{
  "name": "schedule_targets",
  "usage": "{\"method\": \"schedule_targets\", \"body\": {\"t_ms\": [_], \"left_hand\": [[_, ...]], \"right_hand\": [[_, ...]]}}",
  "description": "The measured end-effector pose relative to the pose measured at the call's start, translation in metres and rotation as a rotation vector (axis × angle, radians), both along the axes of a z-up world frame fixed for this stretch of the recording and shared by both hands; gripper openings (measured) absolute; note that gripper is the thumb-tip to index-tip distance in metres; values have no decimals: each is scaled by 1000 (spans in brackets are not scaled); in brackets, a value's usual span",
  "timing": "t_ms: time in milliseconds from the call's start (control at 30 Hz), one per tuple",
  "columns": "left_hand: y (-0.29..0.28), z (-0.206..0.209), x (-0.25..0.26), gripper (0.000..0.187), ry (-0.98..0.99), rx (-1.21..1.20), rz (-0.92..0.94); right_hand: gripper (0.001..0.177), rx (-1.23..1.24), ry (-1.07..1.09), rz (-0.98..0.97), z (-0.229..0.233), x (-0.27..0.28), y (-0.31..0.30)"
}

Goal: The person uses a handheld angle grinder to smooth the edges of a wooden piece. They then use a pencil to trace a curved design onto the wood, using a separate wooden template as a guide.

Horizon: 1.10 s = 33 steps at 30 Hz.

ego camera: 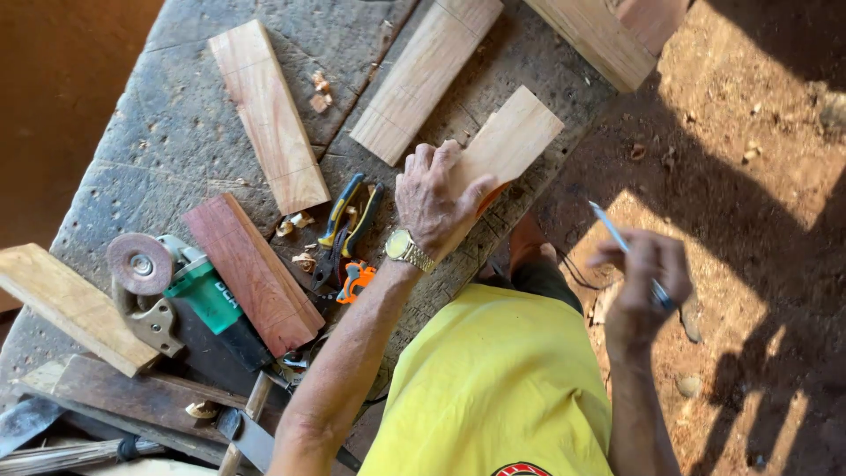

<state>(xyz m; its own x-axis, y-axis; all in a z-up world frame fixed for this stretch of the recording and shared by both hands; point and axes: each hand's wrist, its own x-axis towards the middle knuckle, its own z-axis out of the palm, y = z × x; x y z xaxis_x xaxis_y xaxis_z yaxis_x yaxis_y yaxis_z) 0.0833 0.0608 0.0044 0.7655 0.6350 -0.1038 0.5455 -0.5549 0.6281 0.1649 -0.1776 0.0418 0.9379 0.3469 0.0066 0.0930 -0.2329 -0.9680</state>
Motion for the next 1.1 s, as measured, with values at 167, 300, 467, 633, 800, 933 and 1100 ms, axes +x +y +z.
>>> {"method": "schedule_targets", "body": {"t_ms": [167,300,467,633,800,933,1100], "left_hand": [[-7,15,-20,121,262,239,-37],[-15,8,-38,113,461,87,-47],[-18,-37,-51,83,189,65,18],[4,-13,-55,76,24,87,159],[45,7,-45,66,-22,160,445],[86,-49,-34,73,12,329,508],[88,-75,-26,76,36,373,418]], "right_hand": [[57,-125,223,-12,0,-13,-28],[54,-126,-55,162,-58,9,-30],[36,-241,-147,262,-52,22,4],[26,-272,-316,233,-35,29,20],[17,-362,-411,240,-48,27,7],[18,-354,-319,227,-68,15,0],[18,-330,-214,208,-72,8,-8]]}}
